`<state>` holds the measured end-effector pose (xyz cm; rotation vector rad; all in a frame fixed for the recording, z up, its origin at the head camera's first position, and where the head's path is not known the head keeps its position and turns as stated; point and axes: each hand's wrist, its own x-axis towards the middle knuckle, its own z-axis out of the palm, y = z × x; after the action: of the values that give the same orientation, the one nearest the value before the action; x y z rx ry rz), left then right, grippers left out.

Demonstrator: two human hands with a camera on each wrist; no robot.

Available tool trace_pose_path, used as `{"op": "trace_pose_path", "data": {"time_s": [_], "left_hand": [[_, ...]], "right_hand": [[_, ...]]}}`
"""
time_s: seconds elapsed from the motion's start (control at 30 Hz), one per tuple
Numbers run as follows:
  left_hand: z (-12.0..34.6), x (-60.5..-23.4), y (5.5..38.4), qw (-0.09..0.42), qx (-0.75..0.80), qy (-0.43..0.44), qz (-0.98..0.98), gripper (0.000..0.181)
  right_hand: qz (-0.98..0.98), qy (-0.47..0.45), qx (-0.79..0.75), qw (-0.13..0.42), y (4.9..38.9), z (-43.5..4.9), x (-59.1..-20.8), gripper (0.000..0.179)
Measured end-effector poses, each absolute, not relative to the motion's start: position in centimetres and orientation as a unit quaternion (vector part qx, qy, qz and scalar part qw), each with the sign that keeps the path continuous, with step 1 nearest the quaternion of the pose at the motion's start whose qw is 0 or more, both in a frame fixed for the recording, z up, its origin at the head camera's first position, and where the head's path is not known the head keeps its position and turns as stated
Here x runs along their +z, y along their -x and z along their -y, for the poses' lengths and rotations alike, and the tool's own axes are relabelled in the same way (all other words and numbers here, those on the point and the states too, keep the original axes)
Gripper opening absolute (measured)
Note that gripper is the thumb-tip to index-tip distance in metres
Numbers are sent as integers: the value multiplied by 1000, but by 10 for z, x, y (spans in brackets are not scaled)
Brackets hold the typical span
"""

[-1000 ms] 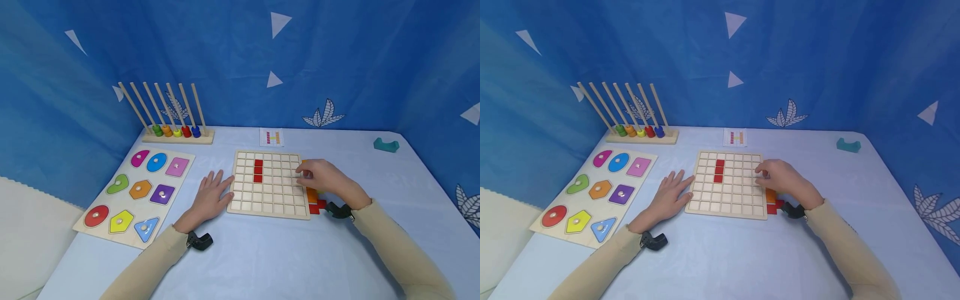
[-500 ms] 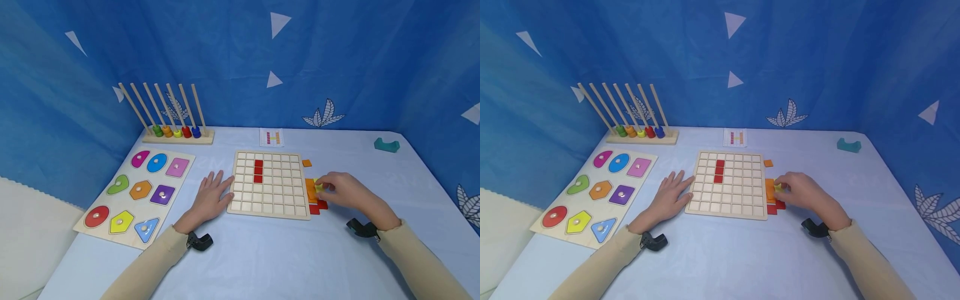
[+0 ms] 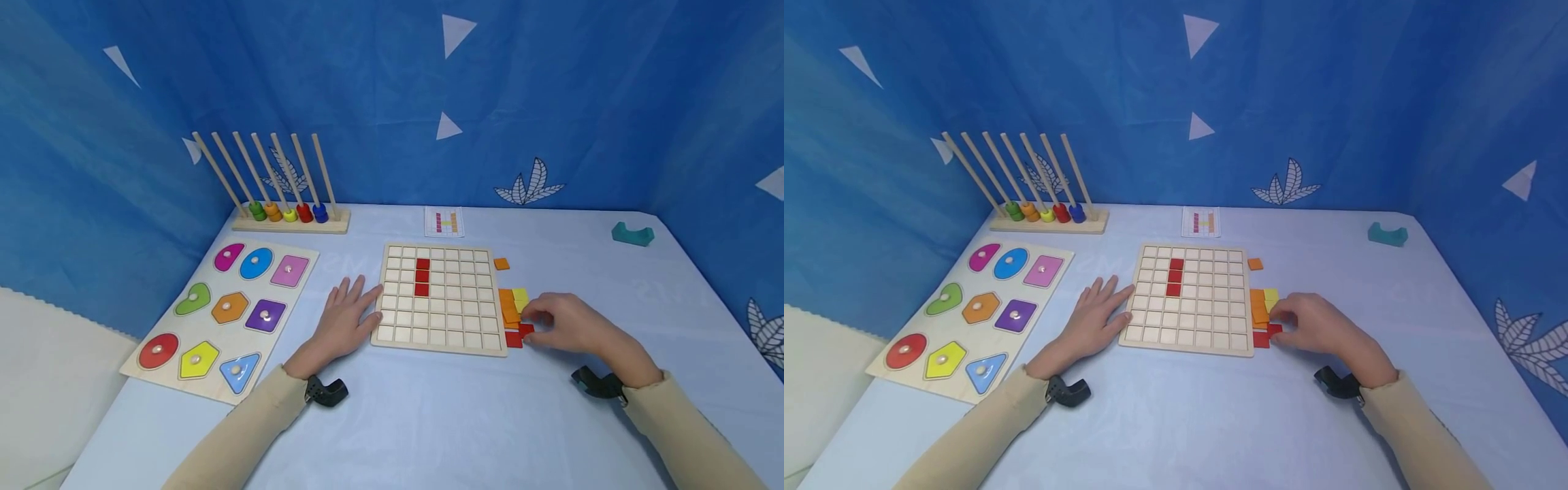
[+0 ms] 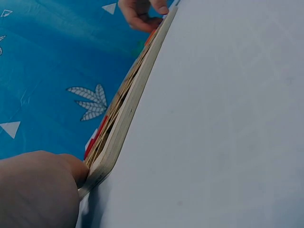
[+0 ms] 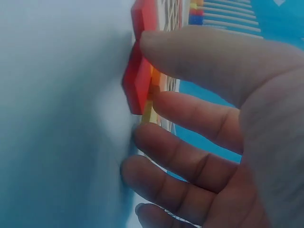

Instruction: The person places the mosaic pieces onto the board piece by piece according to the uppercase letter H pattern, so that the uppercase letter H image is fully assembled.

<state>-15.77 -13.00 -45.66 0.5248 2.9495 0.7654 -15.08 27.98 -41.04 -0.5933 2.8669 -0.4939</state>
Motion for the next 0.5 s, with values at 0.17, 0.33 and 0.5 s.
{"op": "trace_pose_path", "data": {"time_s": [0.17,0.33,0.5], "left_hand": [[130,-457,158,26,247,-170,-954,57],[130,-457,159,24,245,-169,-954,57],[130,-456,158,28,250,-169,-953,57]], "right_hand": [[-959,206,-174,87,150,-279,-411,36],[-957,217,-176,82,150,-279,-411,32],[-957,216,-174,84,150,-279,-411,30]]}}
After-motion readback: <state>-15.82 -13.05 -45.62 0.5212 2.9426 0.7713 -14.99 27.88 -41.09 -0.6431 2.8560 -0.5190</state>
